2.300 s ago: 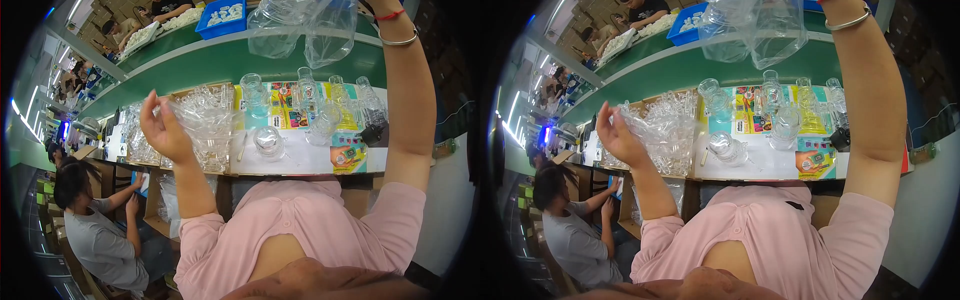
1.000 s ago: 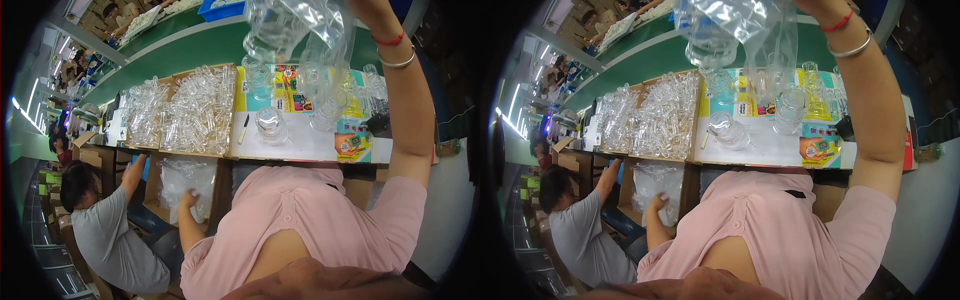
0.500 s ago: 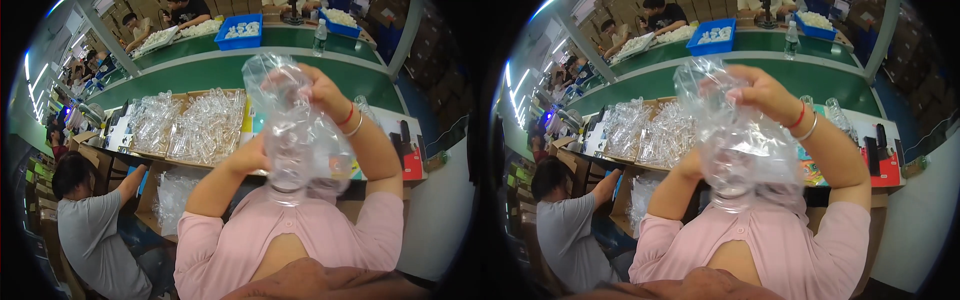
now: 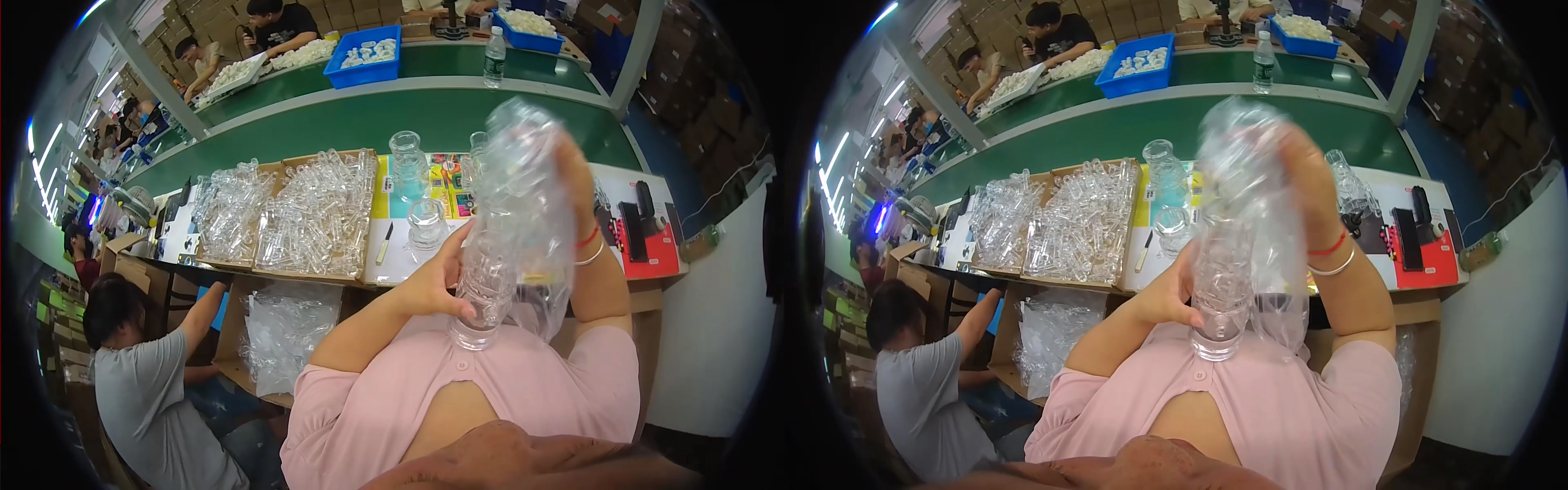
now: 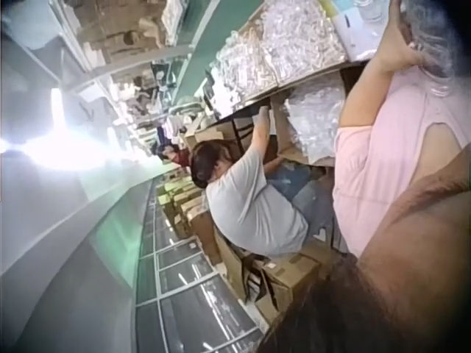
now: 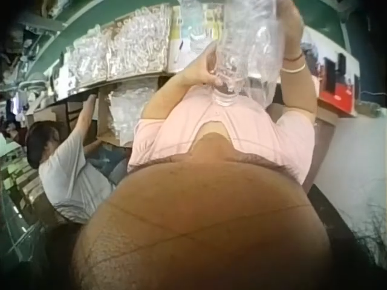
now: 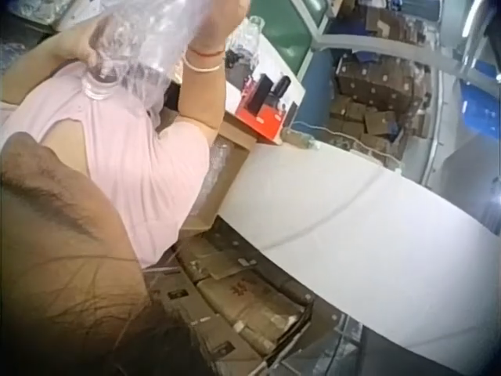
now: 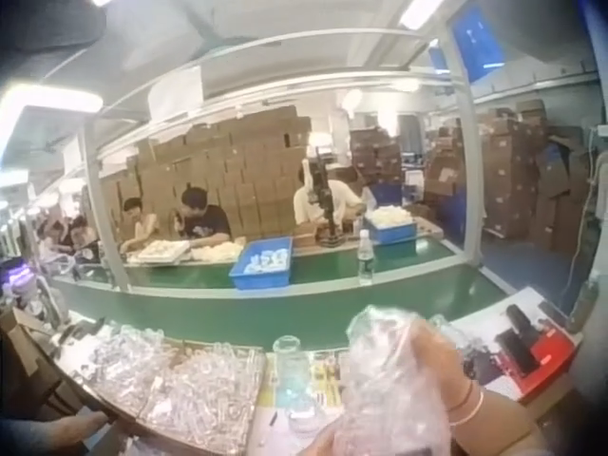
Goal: Cleaning clear mugs with an air blower tool and placing them into plastic bags on an assembly line.
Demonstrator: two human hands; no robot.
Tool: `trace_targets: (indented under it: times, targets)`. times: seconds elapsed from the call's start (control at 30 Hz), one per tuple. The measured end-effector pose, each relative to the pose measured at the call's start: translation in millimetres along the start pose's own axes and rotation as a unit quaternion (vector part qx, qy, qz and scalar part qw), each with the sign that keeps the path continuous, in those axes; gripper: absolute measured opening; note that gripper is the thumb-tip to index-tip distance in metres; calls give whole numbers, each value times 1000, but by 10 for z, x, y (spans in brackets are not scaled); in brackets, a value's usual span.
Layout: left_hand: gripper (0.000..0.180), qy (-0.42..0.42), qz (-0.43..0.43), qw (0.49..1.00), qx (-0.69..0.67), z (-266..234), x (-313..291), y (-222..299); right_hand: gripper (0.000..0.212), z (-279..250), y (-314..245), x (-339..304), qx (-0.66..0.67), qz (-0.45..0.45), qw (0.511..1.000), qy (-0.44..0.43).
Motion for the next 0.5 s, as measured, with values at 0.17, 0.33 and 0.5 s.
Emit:
trace_targets:
  times: [0.17,0.33,0.5]
  targets:
    - [114,57,5,967,248,-45,61,-85,24,-1345,-339,-365,55,-57,859,505]
    - [103,138,38,971,190,-156,38,-79,35,-1255,-836,-506,47,-84,993,-65]
    - [101,180,71,965,175,-209,81,-42,43,-789,-617,-813,-295,49,952,71]
Point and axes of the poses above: each hand's wrist, its own x-axis towards the middle knuckle, its own z-axis out of the palm, y = z × x, the point moved 7 cm from there along x, towards the middle knuckle, and after that the axes turned 14 degrees about -x, right-handed, at the moved point
